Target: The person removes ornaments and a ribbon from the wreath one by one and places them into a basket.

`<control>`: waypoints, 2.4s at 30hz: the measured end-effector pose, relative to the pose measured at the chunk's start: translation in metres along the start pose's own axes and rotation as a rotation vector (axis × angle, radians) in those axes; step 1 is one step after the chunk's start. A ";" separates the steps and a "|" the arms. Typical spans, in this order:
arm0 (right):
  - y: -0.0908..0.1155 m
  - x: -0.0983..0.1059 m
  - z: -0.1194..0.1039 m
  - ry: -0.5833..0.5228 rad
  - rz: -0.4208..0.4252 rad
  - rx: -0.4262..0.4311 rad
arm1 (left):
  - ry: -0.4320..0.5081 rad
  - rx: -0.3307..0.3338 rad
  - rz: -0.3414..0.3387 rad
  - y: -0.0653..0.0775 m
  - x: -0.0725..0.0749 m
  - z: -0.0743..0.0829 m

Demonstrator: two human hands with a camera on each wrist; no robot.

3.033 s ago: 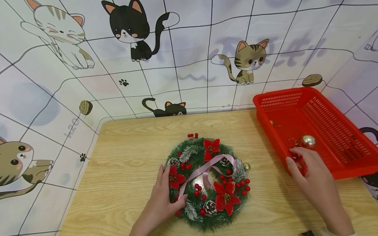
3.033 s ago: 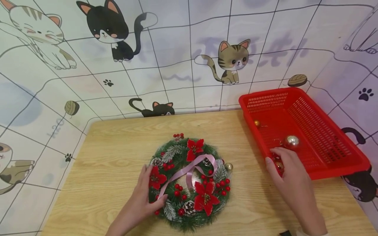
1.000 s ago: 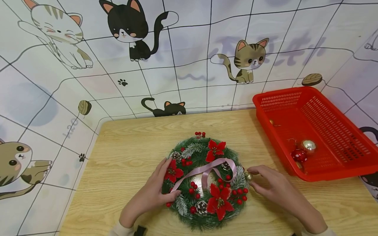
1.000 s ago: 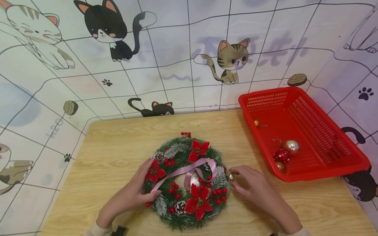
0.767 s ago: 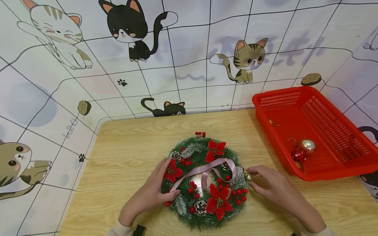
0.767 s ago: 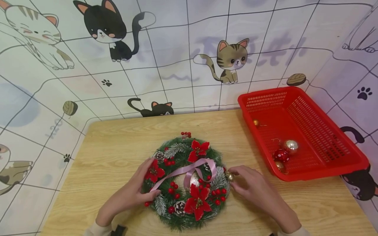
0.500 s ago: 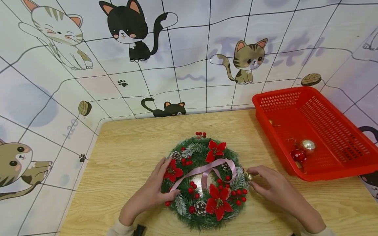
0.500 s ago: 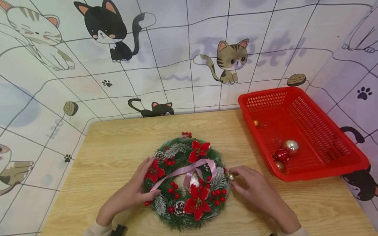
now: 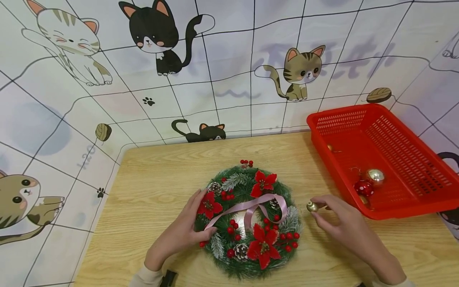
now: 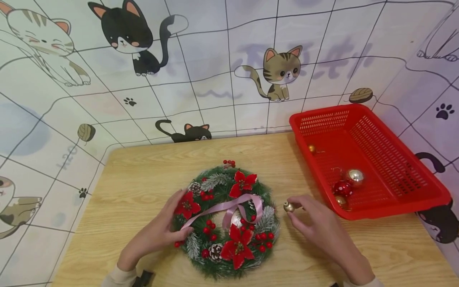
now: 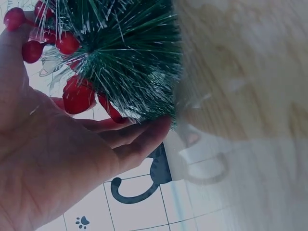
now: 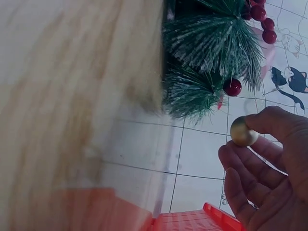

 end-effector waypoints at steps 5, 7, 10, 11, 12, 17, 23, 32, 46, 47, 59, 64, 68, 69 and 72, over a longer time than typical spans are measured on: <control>0.000 0.005 0.000 -0.001 0.021 -0.012 | -0.006 -0.004 0.010 0.001 0.002 -0.004; -0.001 0.006 -0.001 -0.003 0.034 -0.007 | -0.011 0.000 0.010 0.001 0.002 -0.005; -0.001 0.007 -0.001 -0.008 0.049 -0.004 | -0.009 -0.003 0.008 0.001 0.003 -0.006; -0.001 0.007 -0.001 -0.009 0.056 -0.004 | -0.009 -0.006 0.006 0.001 0.004 -0.006; -0.001 0.007 -0.001 -0.006 0.059 -0.006 | -0.006 -0.011 0.003 0.001 0.004 -0.006; -0.001 0.009 -0.003 0.011 0.069 -0.050 | 0.006 -0.039 -0.004 0.000 0.006 -0.006; -0.002 0.015 -0.005 -0.015 0.113 -0.068 | -0.005 -0.036 0.017 -0.001 0.010 -0.009; 0.000 0.031 0.001 -0.011 0.198 -0.088 | 0.014 0.087 0.049 -0.002 0.016 -0.014; 0.005 0.041 0.013 0.049 0.284 -0.156 | -0.072 0.054 0.156 0.008 -0.001 0.012; 0.006 0.042 0.014 0.049 0.293 -0.166 | -0.092 0.054 0.171 0.009 -0.003 0.013; 0.017 0.054 0.028 0.096 0.335 -0.319 | -0.161 0.082 0.225 0.010 -0.015 0.017; 0.022 0.058 0.037 0.148 0.331 -0.416 | -0.141 0.075 0.218 0.010 -0.017 0.016; 0.023 0.061 0.044 0.214 0.250 -0.531 | -0.135 0.069 0.215 0.009 -0.017 0.016; 0.023 0.061 0.045 0.223 0.220 -0.554 | -0.135 0.070 0.214 0.009 -0.017 0.016; 0.022 0.063 0.047 0.236 0.139 -0.591 | -0.131 0.078 0.209 0.009 -0.017 0.016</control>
Point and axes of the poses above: each hand's wrist, its own y-axis away from the middle knuckle, its own x-axis out of the back of the hand, z = x × y, the point moved 4 cm from there along -y, towards the middle knuckle, and after that the axes turned 4 degrees about -z, right-handed, at the moved point
